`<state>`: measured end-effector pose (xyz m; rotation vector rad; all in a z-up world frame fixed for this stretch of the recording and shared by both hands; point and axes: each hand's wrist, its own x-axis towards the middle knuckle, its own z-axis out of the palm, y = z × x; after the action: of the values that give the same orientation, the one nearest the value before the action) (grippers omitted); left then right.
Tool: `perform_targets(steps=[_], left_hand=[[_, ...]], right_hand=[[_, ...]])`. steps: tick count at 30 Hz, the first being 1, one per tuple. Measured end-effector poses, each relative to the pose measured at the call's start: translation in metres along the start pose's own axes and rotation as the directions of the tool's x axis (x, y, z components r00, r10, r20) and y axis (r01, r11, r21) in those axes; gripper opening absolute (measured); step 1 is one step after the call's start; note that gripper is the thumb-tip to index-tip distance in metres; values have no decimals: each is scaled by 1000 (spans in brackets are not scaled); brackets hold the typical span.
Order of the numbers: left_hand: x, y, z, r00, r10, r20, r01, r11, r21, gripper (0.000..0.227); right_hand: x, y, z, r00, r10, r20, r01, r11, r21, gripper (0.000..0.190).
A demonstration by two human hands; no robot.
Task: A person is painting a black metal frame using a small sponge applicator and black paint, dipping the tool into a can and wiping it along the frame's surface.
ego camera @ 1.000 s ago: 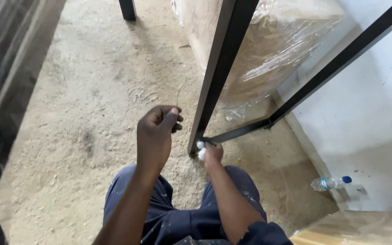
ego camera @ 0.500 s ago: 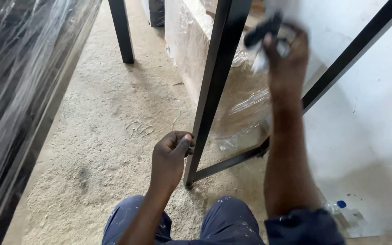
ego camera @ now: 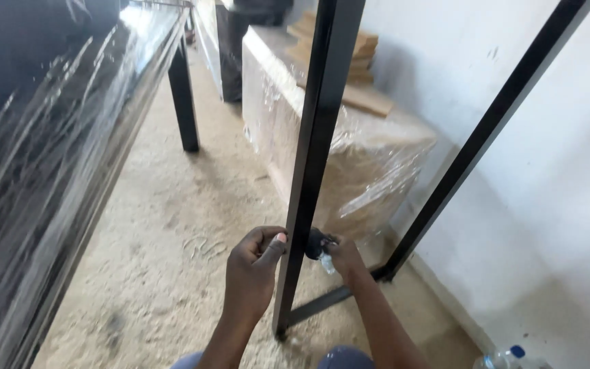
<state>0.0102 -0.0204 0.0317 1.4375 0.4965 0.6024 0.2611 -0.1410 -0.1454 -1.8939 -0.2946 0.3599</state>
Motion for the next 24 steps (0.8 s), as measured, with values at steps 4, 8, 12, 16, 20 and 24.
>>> perform_targets(steps=[4,8,12,16,20,24], left_hand=[[2,39,6,993,102,57,-97,992,-86,31],[1,66,6,983,176,46,-175,984,-6,41],[3,73,9,977,208,54,-206,978,-37,41],[9,68,6,982,187,2,-187,982,5,34],[9,45,-1,976,211,-62,-212,977,-15,27],[9,20,8,978,176,-110,-176,984,10,26]], right_hand=[[-18,-148,-42,970,-223,97,217,974,72,39],[-42,-295,-82,851,-524,36,521,835,-177,32],[-26,-401,-127,659,-747,-80,719,658,-221,28],[-21,-423,-158,393,-898,-197,882,429,-196,13],[-17,-347,-129,340,-940,-25,887,329,-325,15],[-33,-225,-68,689,-719,-90,585,625,-517,25]])
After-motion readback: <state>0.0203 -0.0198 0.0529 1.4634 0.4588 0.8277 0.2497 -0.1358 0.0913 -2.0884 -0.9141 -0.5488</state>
